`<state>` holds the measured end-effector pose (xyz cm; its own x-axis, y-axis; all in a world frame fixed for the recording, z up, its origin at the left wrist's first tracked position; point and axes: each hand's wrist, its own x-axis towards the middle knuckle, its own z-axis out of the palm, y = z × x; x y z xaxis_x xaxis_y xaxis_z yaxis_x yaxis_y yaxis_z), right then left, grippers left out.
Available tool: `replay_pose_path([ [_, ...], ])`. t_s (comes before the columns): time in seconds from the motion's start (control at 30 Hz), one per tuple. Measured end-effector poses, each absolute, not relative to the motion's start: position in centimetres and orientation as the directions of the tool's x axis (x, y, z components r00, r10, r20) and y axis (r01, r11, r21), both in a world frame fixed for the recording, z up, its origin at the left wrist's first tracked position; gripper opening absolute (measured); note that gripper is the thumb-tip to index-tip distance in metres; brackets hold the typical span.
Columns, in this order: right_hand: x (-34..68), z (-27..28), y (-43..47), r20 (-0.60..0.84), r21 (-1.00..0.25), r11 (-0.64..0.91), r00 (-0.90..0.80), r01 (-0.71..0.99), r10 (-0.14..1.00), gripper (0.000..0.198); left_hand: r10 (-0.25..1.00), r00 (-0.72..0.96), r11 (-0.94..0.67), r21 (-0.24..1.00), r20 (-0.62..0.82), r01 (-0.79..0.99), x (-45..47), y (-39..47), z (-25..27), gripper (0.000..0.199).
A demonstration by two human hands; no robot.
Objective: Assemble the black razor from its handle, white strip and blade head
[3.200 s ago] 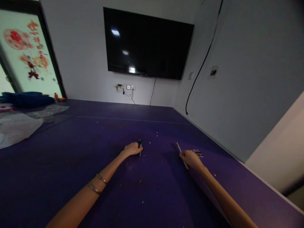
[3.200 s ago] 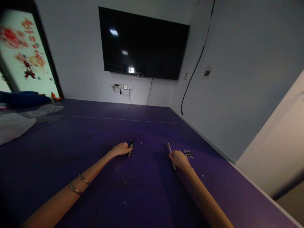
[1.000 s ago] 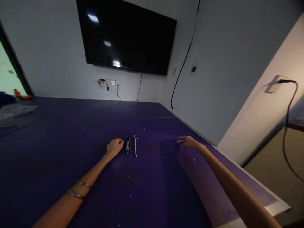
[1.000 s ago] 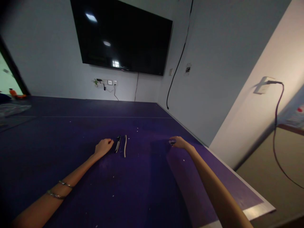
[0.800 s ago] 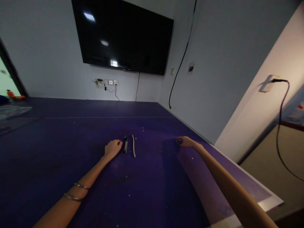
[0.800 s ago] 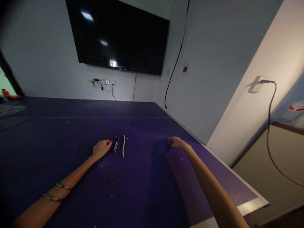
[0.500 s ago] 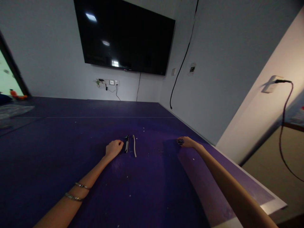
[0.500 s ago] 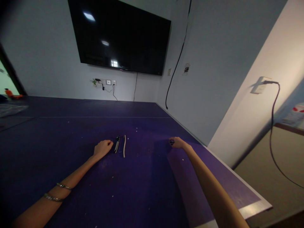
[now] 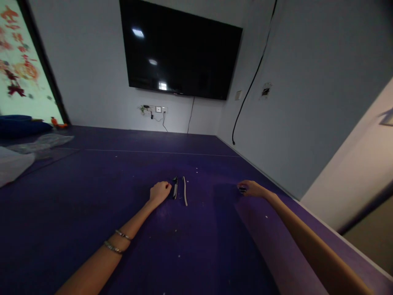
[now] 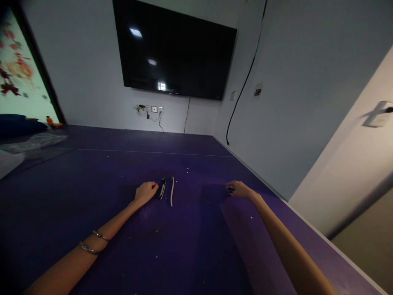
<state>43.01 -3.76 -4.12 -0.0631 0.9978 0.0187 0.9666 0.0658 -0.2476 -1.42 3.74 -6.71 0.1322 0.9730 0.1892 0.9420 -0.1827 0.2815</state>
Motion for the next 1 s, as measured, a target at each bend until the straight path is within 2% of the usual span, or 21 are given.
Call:
replay_pose_path([
  [0.2, 36.4, -3.3, -1.0, 0.099, -0.367, 0.211, -0.188, 0.906, 0.977, 0.052, 0.973, 0.124, -0.177, 0.283, 0.197, 0.943, -1.4, 3.7, -6.8, 0.034],
  [0.47, 27.3, -3.5, 2.8, 0.122, -0.411, 0.404, -0.389, 0.818, 0.913, 0.052, 0.972, 0.125, -0.181, 0.294, 0.199, 0.939, -1.4, 3.6, -7.1, 0.035],
  [0.83, 23.4, -4.4, 4.7, 0.049, -0.397, 0.462, -0.484, 0.793, 0.874, 0.045, 0.969, 0.136, -0.190, 0.273, 0.205, 0.943, -1.2, 3.5, -7.1, 0.035],
  [1.0, 23.8, -5.0, 5.0, 0.061, -0.396, 0.462, -0.479, 0.794, 0.876, 0.052, 0.970, 0.139, -0.192, 0.275, 0.200, 0.942, -1.3, 3.5, -7.1, 0.035],
])
